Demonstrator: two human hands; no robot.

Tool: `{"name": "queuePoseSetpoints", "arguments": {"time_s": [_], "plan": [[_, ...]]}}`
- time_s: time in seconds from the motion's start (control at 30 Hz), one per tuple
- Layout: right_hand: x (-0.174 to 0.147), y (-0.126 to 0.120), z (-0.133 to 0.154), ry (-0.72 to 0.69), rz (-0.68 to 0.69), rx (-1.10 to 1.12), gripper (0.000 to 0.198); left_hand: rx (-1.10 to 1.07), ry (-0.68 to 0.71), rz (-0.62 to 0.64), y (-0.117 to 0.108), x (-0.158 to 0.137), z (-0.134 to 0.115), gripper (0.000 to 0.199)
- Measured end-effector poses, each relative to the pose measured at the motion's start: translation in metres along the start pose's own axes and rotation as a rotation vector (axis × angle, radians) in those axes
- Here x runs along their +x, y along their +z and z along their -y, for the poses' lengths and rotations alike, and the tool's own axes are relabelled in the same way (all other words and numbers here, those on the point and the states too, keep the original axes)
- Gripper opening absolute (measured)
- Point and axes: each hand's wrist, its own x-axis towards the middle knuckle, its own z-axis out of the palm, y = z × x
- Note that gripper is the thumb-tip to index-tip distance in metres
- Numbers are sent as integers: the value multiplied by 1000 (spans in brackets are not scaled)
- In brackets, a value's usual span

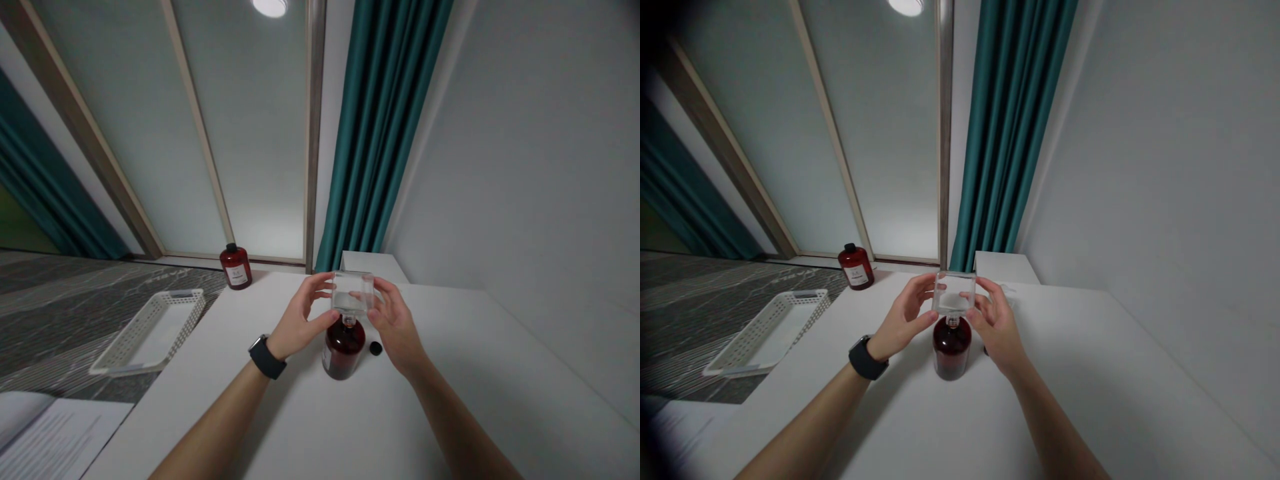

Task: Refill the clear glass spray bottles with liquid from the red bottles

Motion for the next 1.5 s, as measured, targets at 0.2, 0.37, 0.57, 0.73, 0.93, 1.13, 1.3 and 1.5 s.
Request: {"name": "queuePoseSetpoints", "arguments": {"time_s": [0.2,0.37,0.57,0.73,0.93,1.13,1.3,1.5], "plan": [[0,0,0,-10,4,-7,50,2,2,1,0,-1,-1,56],[-1,-1,-1,-8,4,-2,50,5,4,9,0,-1,0,56],[-1,1,1,-15,0,-13,52,14,9,13,0,-1,-2,56],[-1,1,3,-8,3,-33,55,54,8,18,-1,-2,-3,56],[-1,0,5,-21,7,-92,56,66,5,10,0,-2,-3,58],[-2,0,5,-33,3,-90,55,65,16,15,0,-3,-1,59],[-3,1,6,-41,-7,-92,57,72,14,24,0,-3,-3,60],[-5,1,6,-25,-9,-109,57,86,10,21,0,-4,-7,59]]}}
